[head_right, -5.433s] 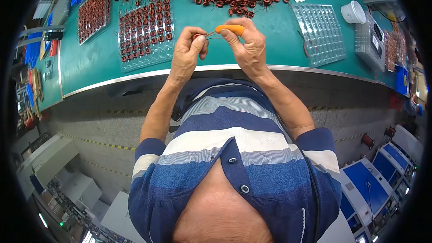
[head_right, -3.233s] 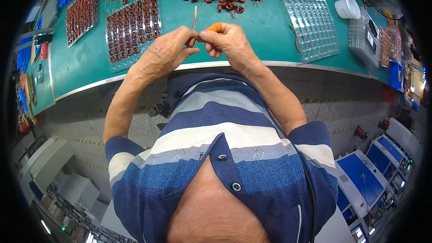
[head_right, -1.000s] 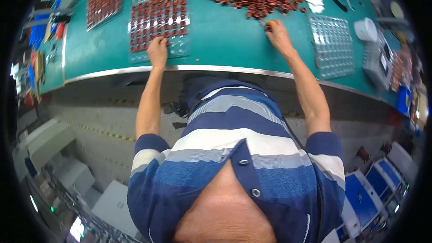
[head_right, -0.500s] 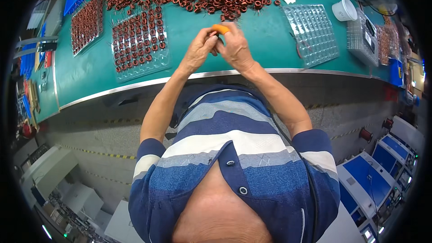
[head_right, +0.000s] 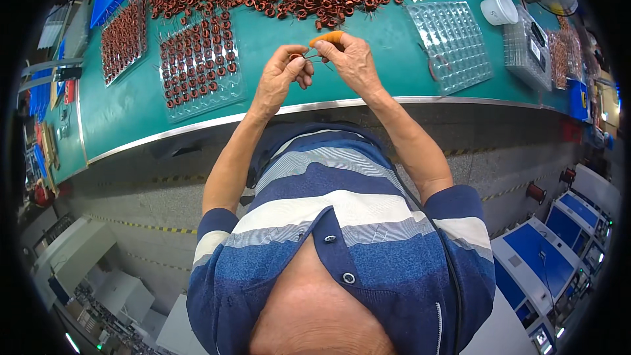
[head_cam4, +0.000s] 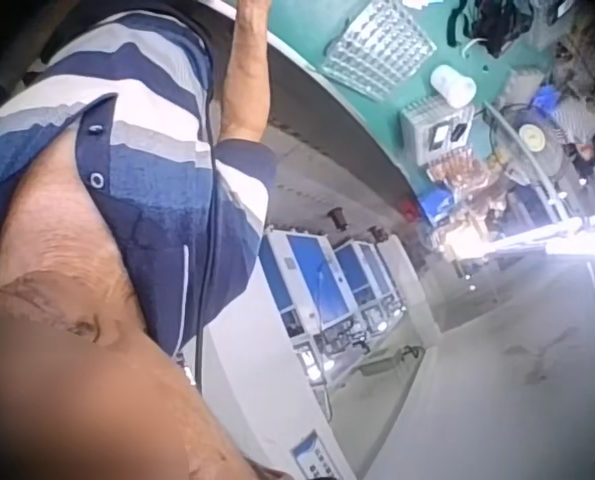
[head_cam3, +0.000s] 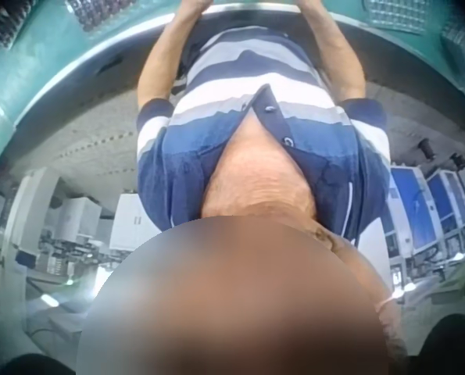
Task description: Sorting and placing small red gaskets into a plastic tray.
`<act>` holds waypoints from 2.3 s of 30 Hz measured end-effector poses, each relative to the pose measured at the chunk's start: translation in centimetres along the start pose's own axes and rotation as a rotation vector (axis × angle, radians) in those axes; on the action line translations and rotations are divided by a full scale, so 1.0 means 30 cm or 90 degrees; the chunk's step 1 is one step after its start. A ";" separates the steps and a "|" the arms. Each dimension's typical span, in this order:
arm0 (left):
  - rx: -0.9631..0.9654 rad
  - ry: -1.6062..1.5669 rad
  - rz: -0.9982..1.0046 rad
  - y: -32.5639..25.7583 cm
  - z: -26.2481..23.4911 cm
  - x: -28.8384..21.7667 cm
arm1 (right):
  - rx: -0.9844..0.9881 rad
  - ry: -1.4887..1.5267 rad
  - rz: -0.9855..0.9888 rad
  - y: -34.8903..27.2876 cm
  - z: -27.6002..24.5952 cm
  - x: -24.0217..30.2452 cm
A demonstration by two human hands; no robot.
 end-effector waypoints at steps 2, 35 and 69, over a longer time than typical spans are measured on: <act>-0.019 0.030 0.033 -0.019 0.002 -0.022 | 0.016 0.064 0.024 -0.010 0.017 -0.016; -0.070 -0.077 0.052 -0.034 -0.034 -0.136 | -0.132 0.196 -0.028 -0.059 0.004 0.038; -0.024 -0.030 -0.011 -0.078 0.003 -0.088 | -0.129 0.043 -0.075 -0.074 0.006 0.160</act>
Point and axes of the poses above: each hand's wrist, its own y-axis towards the middle knuckle, its own z-axis out of the palm, x = y × z, the point moved 10 cm from there along y, towards the middle knuckle, and after that the axes turned 13 degrees about -z, right-handed, at the moved point
